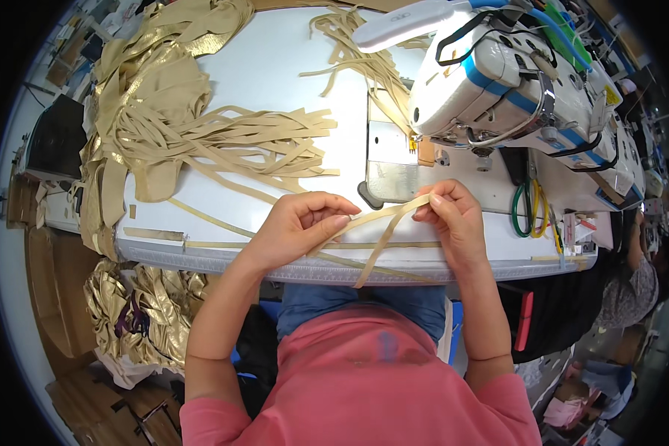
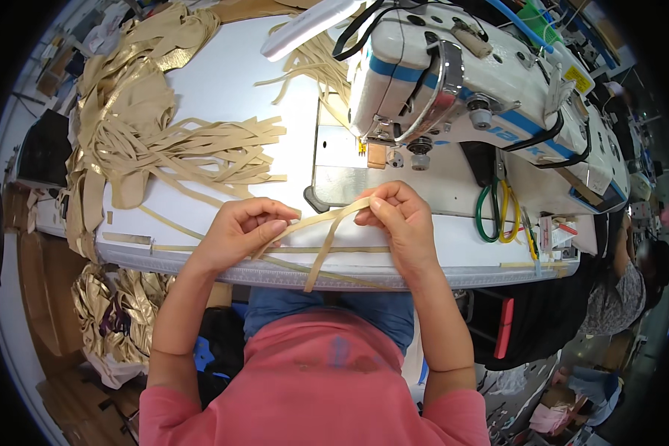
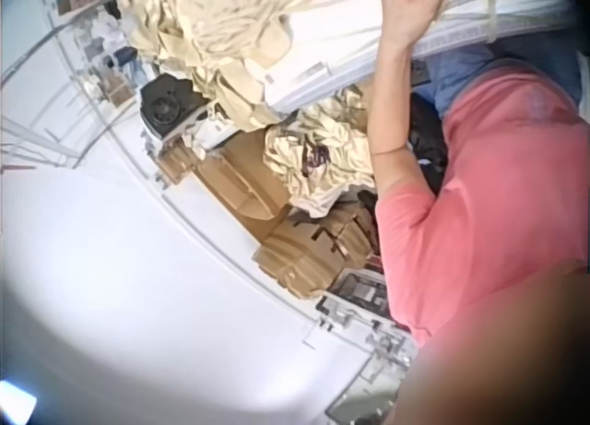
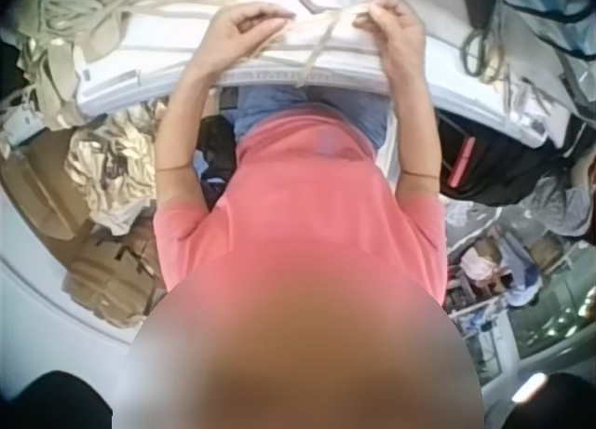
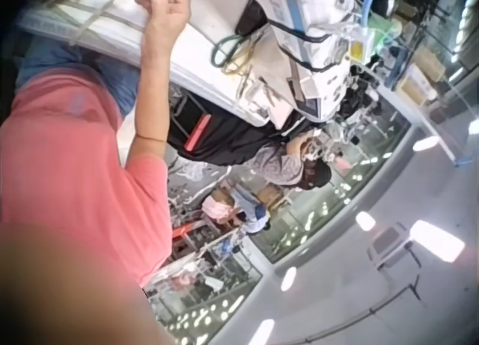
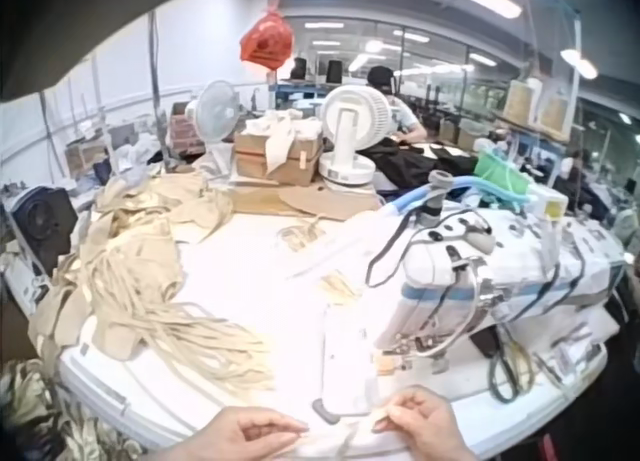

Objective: Sewing strips of gold-colored fabric together or finishing edges using an industrial sewing machine.

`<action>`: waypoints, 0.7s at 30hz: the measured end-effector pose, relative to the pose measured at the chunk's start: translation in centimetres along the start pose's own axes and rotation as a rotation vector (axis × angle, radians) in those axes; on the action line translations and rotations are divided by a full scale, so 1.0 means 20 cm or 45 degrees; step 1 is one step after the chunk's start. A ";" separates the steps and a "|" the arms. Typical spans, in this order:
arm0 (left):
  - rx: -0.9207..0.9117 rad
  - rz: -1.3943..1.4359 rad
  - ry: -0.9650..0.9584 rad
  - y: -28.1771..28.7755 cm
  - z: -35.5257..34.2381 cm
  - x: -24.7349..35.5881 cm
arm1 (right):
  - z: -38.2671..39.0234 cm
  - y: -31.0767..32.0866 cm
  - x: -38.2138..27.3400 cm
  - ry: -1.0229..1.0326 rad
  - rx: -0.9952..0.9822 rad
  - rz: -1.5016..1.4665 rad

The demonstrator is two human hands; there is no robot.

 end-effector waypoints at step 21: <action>0.258 -0.107 -0.307 0.14 0.05 0.00 | 0.00 0.02 -0.01 0.107 0.037 0.098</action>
Point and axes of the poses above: each hand's wrist, its own z-axis away from the middle knuckle, its own y-axis out of the back of the hand, x = y × z, the point moved 2 cm from there along -z, towards the middle knuckle, and after that the axes turned 4 degrees about x, right-handed, at the moved point
